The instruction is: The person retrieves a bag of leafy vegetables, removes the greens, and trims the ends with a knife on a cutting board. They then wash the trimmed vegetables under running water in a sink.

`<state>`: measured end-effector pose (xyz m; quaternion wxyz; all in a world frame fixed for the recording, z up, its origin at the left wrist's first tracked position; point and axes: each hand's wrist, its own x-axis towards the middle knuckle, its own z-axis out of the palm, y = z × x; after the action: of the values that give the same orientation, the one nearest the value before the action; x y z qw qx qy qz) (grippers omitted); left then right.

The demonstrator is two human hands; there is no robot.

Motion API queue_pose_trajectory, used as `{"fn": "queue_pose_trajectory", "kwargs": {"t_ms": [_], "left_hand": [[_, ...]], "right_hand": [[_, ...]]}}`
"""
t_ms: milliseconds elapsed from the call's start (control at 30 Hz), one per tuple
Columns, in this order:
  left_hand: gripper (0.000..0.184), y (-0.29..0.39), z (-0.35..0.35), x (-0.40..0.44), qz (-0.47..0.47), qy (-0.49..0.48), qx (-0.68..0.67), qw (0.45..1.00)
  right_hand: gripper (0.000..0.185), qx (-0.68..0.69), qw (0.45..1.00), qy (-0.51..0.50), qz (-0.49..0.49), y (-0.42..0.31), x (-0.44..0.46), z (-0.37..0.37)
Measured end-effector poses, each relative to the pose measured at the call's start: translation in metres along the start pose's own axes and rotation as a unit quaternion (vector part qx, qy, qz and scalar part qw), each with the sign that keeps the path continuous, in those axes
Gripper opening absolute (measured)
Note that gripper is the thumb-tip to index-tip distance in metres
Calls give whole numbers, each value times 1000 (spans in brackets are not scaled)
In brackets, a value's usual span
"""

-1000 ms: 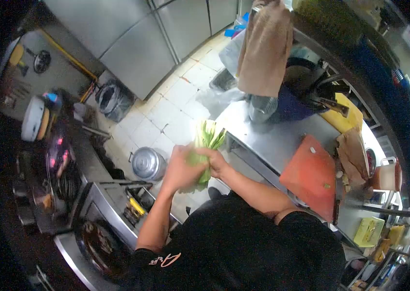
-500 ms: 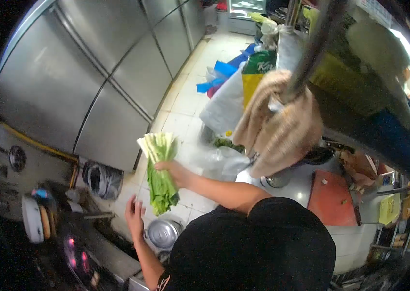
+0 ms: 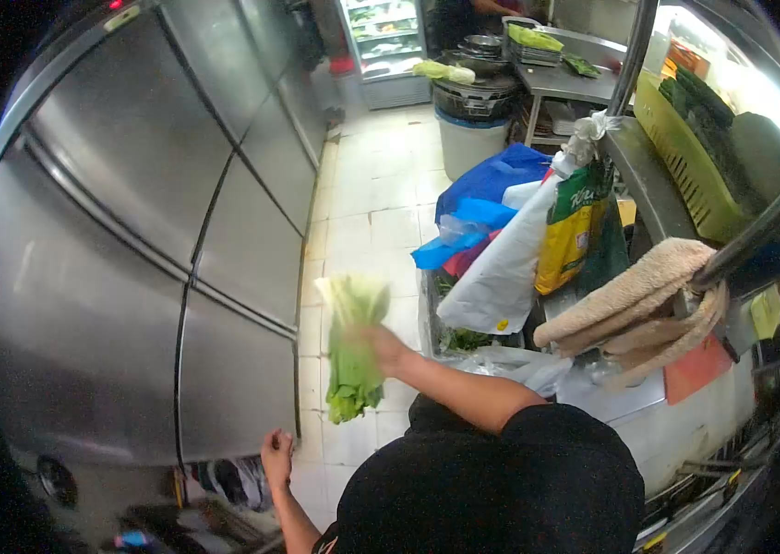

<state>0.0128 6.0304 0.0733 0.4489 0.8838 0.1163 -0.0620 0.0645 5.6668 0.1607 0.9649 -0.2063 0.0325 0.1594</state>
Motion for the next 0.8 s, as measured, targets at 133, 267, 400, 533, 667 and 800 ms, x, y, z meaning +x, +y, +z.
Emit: {"fn": "queue_pose_trajectory", "kwargs": {"t_ms": [133,267,400,533,667,800], "left_hand": [[43,37,19,140,94,-64,12,993],[44,1,51,253,44,-110,129,985],[30,-72,60,260,-153,-192,190,951],[25,-78,69,267,-65,-339,377,860],[23,-60,110,362,-66,-360,367,855],[21,-28,139,478,-41,-365,361,857]], "right_hand": [[27,47,996,41,-63,-43,35,-33],[28,61,992,38,-108,-93,87,-55],[29,72,990,26,-121,-138,157,-58],[28,61,990,32,-123,-175,234,-38],[23,51,991,4,-125,-208,328,-48],[29,13,987,47,-154,-250,401,-79]]}}
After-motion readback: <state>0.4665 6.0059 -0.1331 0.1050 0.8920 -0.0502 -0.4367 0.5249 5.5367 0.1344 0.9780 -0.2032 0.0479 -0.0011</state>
